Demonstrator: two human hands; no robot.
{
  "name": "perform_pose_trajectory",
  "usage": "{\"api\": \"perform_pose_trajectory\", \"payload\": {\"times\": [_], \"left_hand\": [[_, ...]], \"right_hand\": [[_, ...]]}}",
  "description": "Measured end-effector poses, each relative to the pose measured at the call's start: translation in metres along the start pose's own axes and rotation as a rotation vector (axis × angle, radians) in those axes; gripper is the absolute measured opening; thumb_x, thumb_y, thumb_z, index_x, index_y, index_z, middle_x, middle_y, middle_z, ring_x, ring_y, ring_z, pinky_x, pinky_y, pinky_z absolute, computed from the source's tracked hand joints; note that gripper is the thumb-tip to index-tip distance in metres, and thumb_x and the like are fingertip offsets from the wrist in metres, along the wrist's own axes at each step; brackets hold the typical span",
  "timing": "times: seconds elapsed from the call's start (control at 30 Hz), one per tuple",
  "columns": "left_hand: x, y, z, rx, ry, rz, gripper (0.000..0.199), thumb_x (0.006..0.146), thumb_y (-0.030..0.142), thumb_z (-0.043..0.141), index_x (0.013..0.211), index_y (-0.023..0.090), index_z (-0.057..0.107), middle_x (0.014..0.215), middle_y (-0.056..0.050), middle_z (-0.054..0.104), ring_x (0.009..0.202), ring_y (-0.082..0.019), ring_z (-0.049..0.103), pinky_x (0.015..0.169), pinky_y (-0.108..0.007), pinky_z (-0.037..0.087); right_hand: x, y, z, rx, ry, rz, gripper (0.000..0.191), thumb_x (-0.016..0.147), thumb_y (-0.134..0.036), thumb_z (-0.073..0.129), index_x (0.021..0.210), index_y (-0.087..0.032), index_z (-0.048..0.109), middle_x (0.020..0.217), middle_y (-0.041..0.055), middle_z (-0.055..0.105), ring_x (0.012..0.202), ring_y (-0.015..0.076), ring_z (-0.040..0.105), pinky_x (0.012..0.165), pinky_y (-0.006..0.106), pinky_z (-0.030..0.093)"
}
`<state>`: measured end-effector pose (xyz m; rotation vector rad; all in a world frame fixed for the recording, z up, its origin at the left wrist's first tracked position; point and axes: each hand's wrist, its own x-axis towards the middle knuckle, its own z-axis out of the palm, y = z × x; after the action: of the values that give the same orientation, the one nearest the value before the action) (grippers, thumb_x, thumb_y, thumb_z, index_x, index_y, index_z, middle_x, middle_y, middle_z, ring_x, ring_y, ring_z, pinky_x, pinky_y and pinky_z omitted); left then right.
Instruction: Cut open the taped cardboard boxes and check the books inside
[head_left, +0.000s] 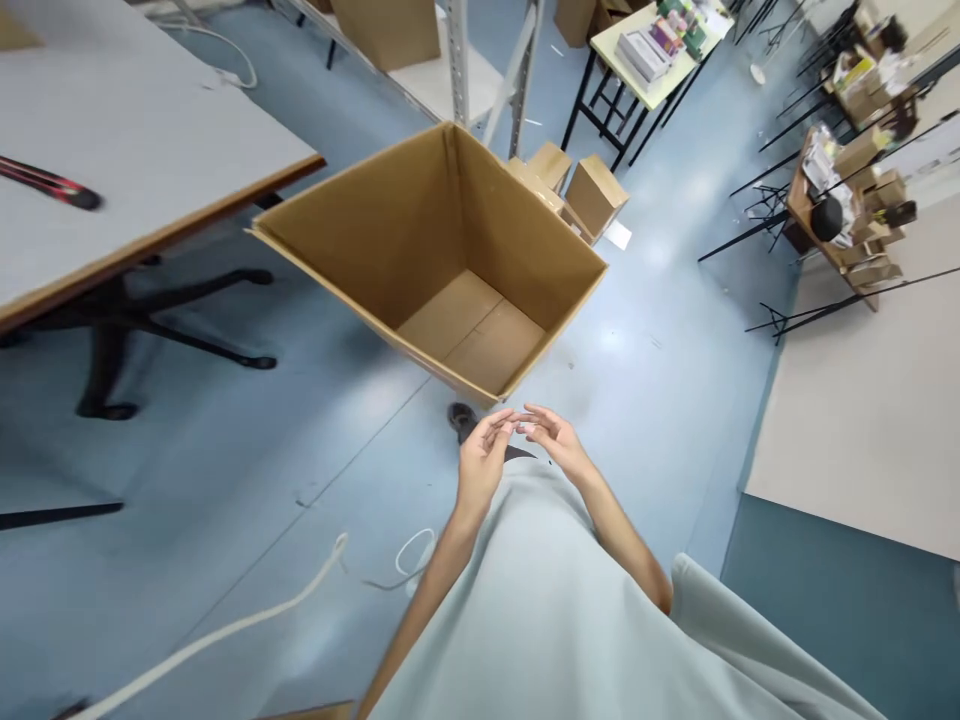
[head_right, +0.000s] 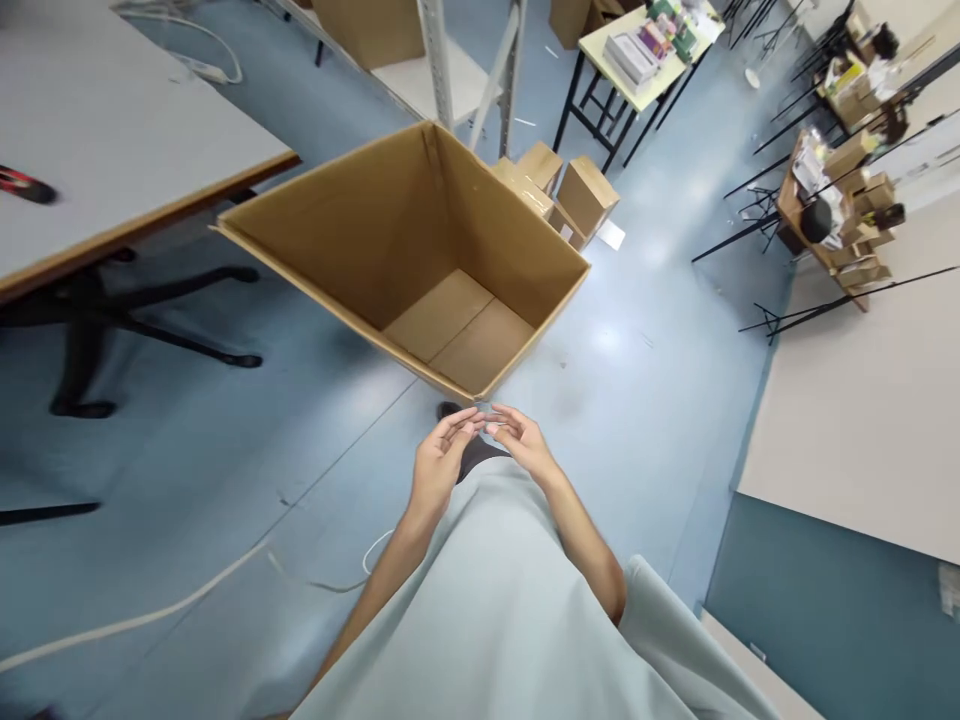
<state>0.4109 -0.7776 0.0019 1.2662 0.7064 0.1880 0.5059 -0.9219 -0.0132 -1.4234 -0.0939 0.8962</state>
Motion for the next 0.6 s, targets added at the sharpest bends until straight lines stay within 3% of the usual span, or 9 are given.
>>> {"api": "perform_pose_trajectory", "payload": {"times": [0.17,0.3,0.4,0.6], "left_hand": [[-0.023,-0.003,0.067,-0.026,0.056,0.028,0.057,0.098,0.065,0.077,0.131,0.018,0.077,0.135,-0.018,0.084,0.131,-0.036,0.080,0.122,-0.055,0.060],[-0.004,-0.020,0.130,0.016,0.060,0.016,0.056,0.095,0.065,0.078,0.127,0.019,0.077,0.133,-0.019,0.084,0.130,-0.036,0.080,0.121,-0.057,0.061],[0.027,-0.039,0.209,0.073,-0.049,0.017,0.053,0.094,0.063,0.076,0.123,0.019,0.077,0.130,-0.019,0.085,0.128,-0.037,0.081,0.119,-0.058,0.062],[0.086,-0.058,0.400,0.115,-0.262,0.067,0.040,0.093,0.051,0.075,0.118,0.021,0.081,0.126,-0.015,0.086,0.123,-0.034,0.082,0.118,-0.054,0.063]], "right_hand": [[-0.024,-0.007,-0.068,0.052,0.080,-0.035,0.066,0.084,-0.064,0.097,0.137,-0.030,0.080,0.137,0.0091,0.086,0.117,0.0276,0.084,0.110,0.046,0.064],[-0.023,-0.004,-0.127,0.120,0.139,-0.072,0.066,0.083,-0.062,0.098,0.138,-0.030,0.079,0.138,0.0109,0.086,0.115,0.0285,0.085,0.106,0.046,0.065],[-0.022,-0.005,-0.191,0.170,0.209,-0.069,0.069,0.082,-0.064,0.097,0.138,-0.028,0.079,0.138,0.0126,0.085,0.115,0.0300,0.085,0.107,0.048,0.066],[-0.008,-0.045,-0.349,0.198,0.452,-0.115,0.070,0.083,-0.067,0.096,0.135,-0.022,0.080,0.143,0.0156,0.083,0.139,0.0351,0.076,0.127,0.055,0.057]]}}
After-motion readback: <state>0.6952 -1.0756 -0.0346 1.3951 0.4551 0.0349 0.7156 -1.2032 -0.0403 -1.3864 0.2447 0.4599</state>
